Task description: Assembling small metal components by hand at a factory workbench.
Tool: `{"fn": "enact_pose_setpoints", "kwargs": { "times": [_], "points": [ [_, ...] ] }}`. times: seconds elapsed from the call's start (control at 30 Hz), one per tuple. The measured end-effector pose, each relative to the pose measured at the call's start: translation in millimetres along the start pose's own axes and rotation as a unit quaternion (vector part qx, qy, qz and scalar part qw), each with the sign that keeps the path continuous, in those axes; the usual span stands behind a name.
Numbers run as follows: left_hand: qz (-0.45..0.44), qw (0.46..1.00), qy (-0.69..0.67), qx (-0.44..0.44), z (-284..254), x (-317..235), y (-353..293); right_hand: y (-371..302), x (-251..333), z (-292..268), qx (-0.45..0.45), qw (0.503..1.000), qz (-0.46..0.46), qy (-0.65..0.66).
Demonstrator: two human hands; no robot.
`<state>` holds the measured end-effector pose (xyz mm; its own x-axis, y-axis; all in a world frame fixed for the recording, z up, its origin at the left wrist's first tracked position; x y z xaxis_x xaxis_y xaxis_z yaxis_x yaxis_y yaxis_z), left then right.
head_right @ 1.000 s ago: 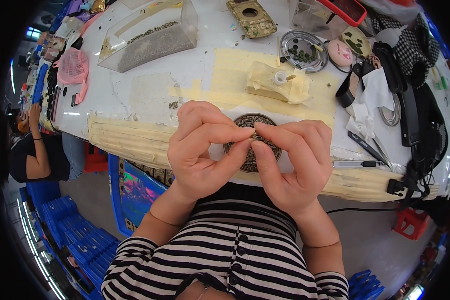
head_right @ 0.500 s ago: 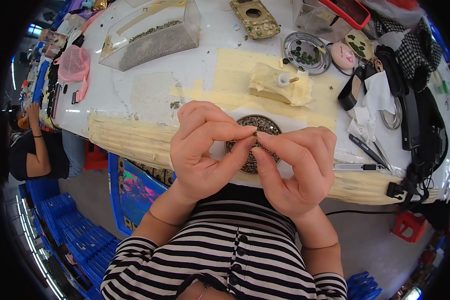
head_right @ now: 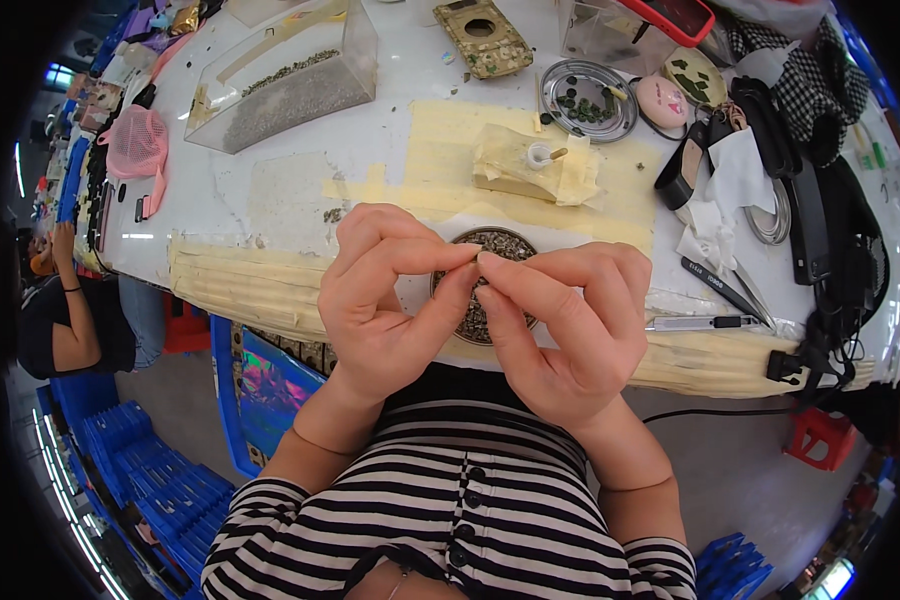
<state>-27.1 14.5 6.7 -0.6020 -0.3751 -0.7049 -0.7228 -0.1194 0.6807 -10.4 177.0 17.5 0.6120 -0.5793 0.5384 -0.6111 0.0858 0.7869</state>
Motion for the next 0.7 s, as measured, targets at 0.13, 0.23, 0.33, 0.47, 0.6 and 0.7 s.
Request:
{"fn": "enact_pose_setpoints", "kwargs": {
  "times": [0.13,0.23,0.33,0.47,0.6,0.7],
  "points": [
    [-0.018,1.000,0.003,-0.011,0.8,1.1,-2.3,-0.5,-2.0,-0.1,0.004,1.000,0.023,-0.004],
    [-0.016,1.000,0.000,-0.011,1.3,0.8,-1.6,-0.8,-2.4,-0.1,0.009,0.999,0.034,-0.004],
    [-0.012,1.000,-0.002,-0.007,1.1,-0.2,-0.5,-0.3,-3.6,0.6,0.014,0.999,0.051,0.004],
    [-0.009,1.000,-0.002,-0.008,1.0,0.2,-1.7,0.2,-4.6,1.9,0.025,0.998,0.060,0.012],
    [0.002,1.000,0.008,-0.005,1.5,0.5,-2.1,-0.6,-5.4,0.7,0.018,0.997,0.067,0.023],
    [0.012,1.000,0.022,-0.007,2.1,0.5,-2.9,-2.0,-5.4,0.0,0.013,0.998,0.064,0.019]
  ]
}}
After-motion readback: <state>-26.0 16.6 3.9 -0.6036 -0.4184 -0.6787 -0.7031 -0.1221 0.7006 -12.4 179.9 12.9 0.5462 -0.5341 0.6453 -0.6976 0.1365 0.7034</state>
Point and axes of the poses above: each hand's wrist, its own y-axis towards the middle knuckle, its own z-axis out of the palm, x = y × z, the point moved 2 cm from there along y, towards the middle knuckle, and after that the axes turned 12 degrees about -x, right-handed, at the moved point
